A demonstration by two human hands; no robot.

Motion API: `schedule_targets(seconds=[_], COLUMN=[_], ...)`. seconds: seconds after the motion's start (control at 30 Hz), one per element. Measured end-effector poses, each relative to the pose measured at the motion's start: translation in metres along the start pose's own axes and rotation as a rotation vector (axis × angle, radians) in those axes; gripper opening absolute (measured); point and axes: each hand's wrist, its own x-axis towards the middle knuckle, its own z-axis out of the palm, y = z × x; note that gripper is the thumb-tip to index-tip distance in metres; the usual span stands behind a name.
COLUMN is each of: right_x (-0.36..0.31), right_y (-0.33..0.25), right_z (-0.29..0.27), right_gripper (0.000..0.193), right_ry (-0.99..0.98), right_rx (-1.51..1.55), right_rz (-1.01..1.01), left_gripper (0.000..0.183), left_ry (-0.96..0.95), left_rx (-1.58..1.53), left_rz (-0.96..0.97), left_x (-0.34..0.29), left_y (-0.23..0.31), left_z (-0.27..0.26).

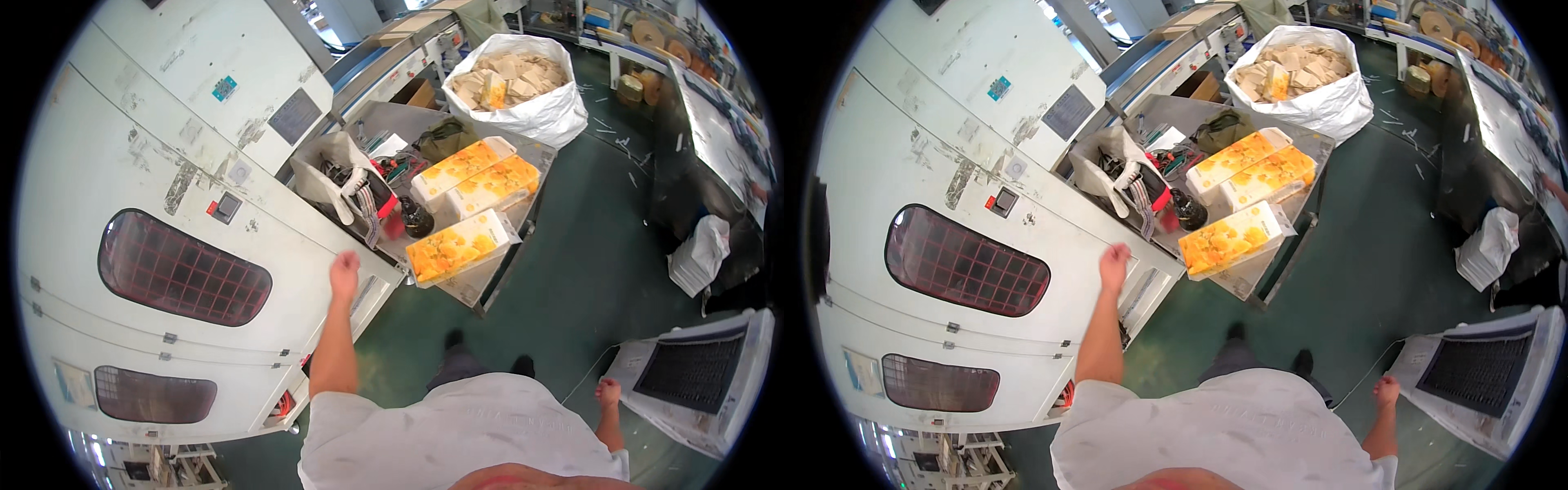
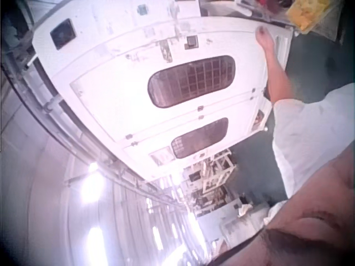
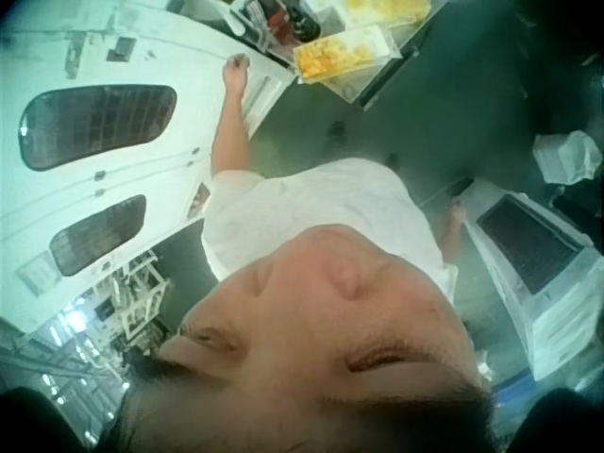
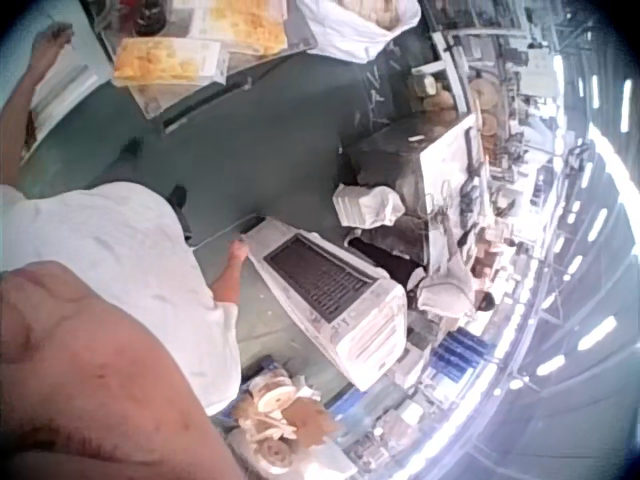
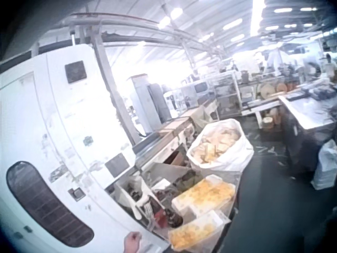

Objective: The person walks through a factory floor, opens an electrical cabinet, and moves a portable air conditioner. They handle a power cord and a power strip, connecting the air conditioner to the power strip.

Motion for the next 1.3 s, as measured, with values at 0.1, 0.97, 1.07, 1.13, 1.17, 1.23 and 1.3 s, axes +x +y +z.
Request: schedule_targets(seconds=[0.1, 0.97, 1.07, 1.13, 1.17, 1.23, 1.3], right_x=[0.024, -0.169, -0.146, -0.13, -0.123, -0.114, -0.109], right_y=[-0.059, -0.172, -0.177, -0.183, -0.186, -0.191, -0.192], right_z=[0.054, 0.394, 0.401, 0.406, 0.408, 0.411, 0.412], right_gripper=[0.015, 0.016, 0.016, 0.018, 0.02, 0.021, 0.023], right_ry=[-0.011, -0.047, -0.055, -0.058, -0.059, -0.065, -0.043], right_rx=[-0.017, -0.314, -0.278, -0.269, -0.268, -0.258, -0.239], right_rz=[-0.081, 0.196, 0.121, 0.059, 0.027, -0.025, -0.014], left_gripper=[0.021, 0.051, 0.048, 0.043, 0.041, 0.041, 0.04], left_ry=[0.085, -1.162, -1.366, -1.509, -1.608, -1.288, -1.076], left_rx=[0.031, 1.401, 1.471, 1.45, 1.509, 1.365, 1.364], left_rz=[0.173, 0.088, 0.072, 0.061, 0.334, 0.394, 0.298], left_x=[0.111, 0.547, 0.534, 0.521, 0.518, 0.509, 0.502], left_y=[0.048, 0.008, -0.016, -0.032, -0.034, -0.031, -0.014], left_z=[-0.017, 0.084, 0.09, 0.086, 0.082, 0.069, 0.051])
